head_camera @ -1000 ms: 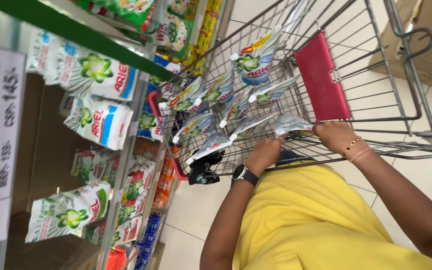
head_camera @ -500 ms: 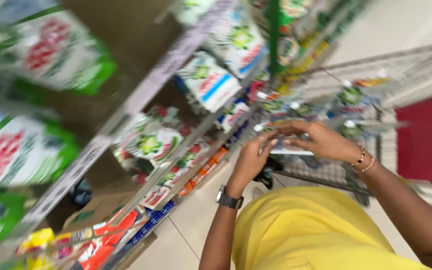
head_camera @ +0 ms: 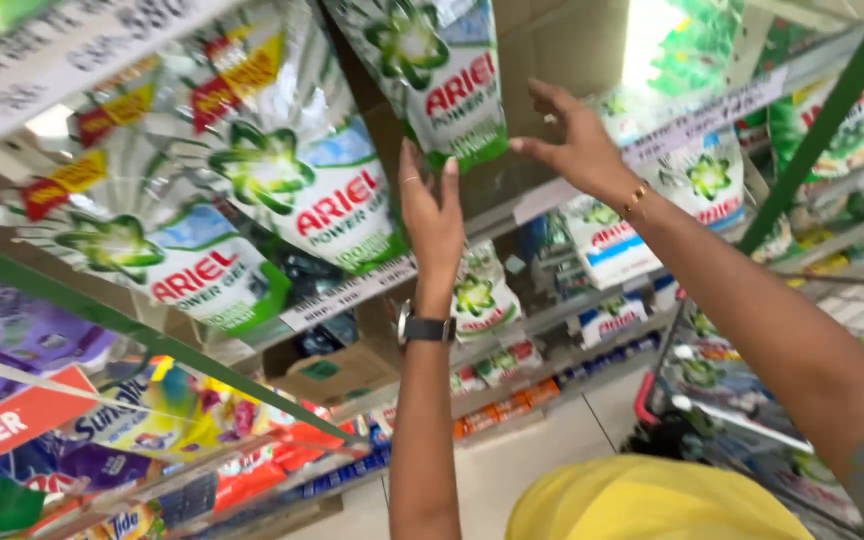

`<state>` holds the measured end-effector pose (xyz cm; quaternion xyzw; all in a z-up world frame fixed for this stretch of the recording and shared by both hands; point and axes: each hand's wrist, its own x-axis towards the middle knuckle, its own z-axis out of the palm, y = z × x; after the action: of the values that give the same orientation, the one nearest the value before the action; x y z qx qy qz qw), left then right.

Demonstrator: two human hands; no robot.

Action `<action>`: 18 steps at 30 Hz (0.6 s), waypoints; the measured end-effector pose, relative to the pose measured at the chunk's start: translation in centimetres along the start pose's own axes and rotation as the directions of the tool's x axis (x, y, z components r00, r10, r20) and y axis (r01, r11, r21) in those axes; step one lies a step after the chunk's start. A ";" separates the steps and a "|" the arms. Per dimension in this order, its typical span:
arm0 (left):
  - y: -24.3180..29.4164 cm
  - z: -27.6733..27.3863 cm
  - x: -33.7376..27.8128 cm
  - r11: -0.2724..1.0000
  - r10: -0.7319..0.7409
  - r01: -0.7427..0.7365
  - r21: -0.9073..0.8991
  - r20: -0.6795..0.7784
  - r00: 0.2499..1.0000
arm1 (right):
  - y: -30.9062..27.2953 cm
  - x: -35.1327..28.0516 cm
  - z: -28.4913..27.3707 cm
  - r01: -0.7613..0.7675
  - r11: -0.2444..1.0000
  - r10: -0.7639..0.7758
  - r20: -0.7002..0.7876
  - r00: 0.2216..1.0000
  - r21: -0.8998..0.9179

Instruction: Picking multiple detergent gel pouches from store shelves and placing them into a shopping cart.

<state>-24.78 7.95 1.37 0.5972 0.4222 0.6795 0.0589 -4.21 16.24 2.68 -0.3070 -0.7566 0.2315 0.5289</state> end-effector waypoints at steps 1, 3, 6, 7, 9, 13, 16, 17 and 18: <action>-2.1 0.4 1.0 1.000 0.025 -0.025 -0.008 -0.009 1.000 | 0.8 1.6 0.9 0.025 1.000 -0.025 -0.009 1.000 -0.007; -6.6 1.2 2.7 0.961 -0.114 0.106 0.255 0.017 0.993 | 2.9 4.3 2.7 -0.307 0.933 0.278 0.167 0.946 0.189; -7.2 1.7 3.8 0.974 -0.186 0.177 0.142 0.055 0.981 | 5.1 6.2 4.2 -0.324 0.923 0.281 0.212 0.936 0.208; -6.9 1.8 4.1 0.976 -0.181 0.172 0.133 0.058 0.982 | 5.2 6.6 4.3 -0.320 0.926 0.280 0.204 0.938 0.201; -6.7 1.7 4.0 0.975 -0.215 0.210 0.065 0.075 0.974 | 5.9 6.8 5.0 -0.180 0.925 0.099 0.245 0.964 0.335; -6.7 1.4 4.0 0.986 -0.165 0.165 0.014 0.091 0.982 | 4.7 6.7 4.5 -0.276 0.928 0.209 0.262 0.942 0.252; -5.2 1.0 3.9 0.978 -0.206 0.204 0.039 0.064 0.977 | 4.5 6.2 3.6 -0.265 0.939 0.198 0.281 0.939 0.222; -4.9 0.9 3.9 0.974 -0.215 0.212 0.082 0.026 0.976 | 4.6 5.9 3.2 -0.277 0.953 0.232 0.287 0.929 0.126; -4.6 0.8 3.8 0.967 -0.222 0.221 0.126 -0.012 0.975 | 4.6 5.6 2.7 -0.286 0.958 0.266 0.291 0.919 0.030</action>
<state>-27.09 13.56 1.27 0.5495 0.5283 0.6400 0.0970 -7.13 23.38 2.36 -0.3551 -0.7649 0.3723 0.3876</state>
